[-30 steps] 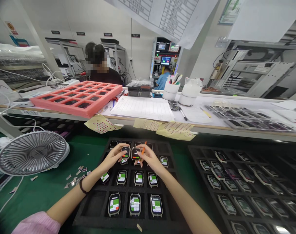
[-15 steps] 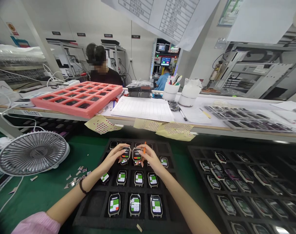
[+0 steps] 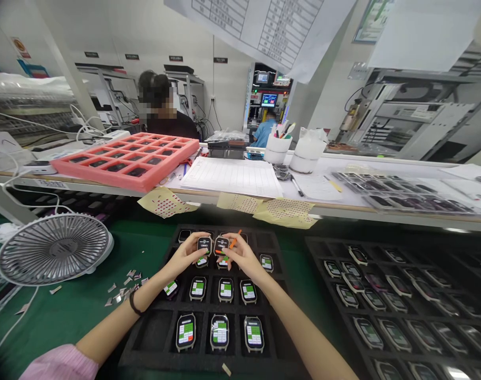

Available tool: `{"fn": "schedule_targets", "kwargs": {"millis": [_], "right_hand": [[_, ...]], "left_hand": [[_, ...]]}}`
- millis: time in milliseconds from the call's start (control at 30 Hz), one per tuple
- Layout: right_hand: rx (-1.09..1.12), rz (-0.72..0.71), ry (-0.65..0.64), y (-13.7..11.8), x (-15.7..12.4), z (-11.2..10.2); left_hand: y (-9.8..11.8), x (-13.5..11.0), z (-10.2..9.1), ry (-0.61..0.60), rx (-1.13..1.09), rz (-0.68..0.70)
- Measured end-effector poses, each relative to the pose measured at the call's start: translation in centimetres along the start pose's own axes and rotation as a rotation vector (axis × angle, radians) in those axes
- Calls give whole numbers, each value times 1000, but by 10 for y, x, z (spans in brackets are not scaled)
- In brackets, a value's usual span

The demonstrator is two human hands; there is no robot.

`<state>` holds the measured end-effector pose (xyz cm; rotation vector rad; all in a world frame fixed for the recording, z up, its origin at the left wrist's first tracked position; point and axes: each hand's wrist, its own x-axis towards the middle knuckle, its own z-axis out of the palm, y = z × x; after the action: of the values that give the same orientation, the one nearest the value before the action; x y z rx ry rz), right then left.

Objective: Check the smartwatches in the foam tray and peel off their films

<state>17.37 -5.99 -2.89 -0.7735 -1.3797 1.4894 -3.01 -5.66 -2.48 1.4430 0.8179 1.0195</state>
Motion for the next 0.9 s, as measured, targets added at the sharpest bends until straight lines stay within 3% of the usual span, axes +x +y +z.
{"fn": "schedule_targets", "kwargs": {"millis": [233, 500, 900], "right_hand": [[-27, -14, -9, 11, 2, -2], [-66, 2, -6, -2, -2, 3], [-76, 7, 65, 0, 0, -2]], "left_hand": [[1, -1, 0, -4, 26, 22], [-6, 2, -3, 32, 10, -9], [1, 0, -2, 52, 42, -15]]}}
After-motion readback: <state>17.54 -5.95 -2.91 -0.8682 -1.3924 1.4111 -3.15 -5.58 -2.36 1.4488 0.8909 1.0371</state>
